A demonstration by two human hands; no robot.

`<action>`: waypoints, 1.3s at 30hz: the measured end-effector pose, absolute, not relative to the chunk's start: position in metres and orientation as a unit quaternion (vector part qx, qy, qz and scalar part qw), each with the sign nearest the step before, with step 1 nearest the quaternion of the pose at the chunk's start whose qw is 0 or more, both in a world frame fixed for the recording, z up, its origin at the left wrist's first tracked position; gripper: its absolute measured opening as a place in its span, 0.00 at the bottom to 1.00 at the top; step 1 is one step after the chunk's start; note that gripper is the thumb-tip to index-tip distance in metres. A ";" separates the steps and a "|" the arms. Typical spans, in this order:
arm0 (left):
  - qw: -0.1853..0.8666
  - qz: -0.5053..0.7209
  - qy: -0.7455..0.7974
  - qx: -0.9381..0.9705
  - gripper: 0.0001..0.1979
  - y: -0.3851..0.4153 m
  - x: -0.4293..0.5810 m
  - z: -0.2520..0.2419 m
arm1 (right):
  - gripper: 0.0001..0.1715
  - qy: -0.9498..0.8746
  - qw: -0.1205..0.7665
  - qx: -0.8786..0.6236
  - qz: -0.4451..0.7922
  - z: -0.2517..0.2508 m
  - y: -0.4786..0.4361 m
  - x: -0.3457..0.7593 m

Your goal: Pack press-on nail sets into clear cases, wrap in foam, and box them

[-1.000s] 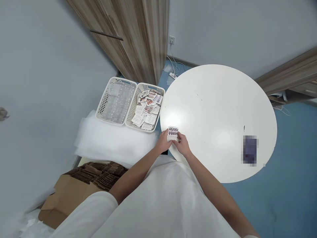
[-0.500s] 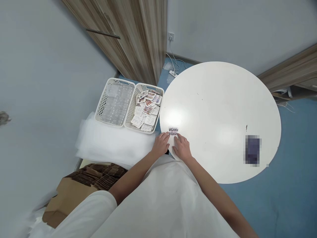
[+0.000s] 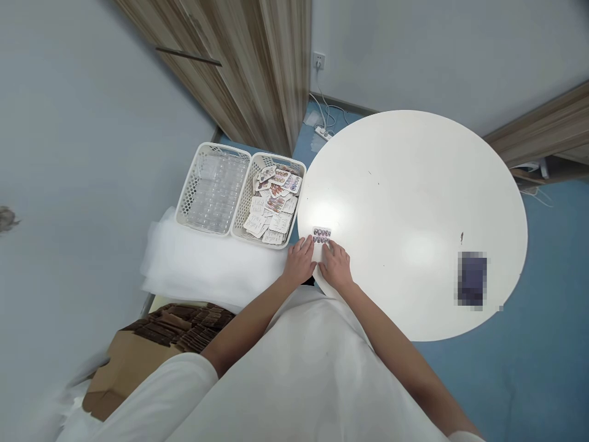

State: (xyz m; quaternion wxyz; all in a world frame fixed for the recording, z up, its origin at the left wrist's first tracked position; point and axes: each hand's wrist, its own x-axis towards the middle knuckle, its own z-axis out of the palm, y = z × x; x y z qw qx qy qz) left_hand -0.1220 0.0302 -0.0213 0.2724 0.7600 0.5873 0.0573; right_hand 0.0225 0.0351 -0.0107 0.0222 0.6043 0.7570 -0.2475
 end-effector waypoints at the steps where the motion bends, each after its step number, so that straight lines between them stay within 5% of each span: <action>1: 0.271 0.054 0.587 0.761 0.29 0.032 -0.122 -0.021 | 0.31 0.756 0.022 0.606 -0.249 -0.011 0.036 0.022; 15: 0.207 -0.021 0.596 0.775 0.29 0.035 -0.122 -0.020 | 0.31 0.750 0.029 0.610 -0.254 -0.007 0.042 0.020; 39: 0.335 0.150 0.549 0.751 0.16 -0.018 -0.124 -0.013 | 0.30 0.696 -0.032 0.629 -0.345 0.001 -0.054 0.072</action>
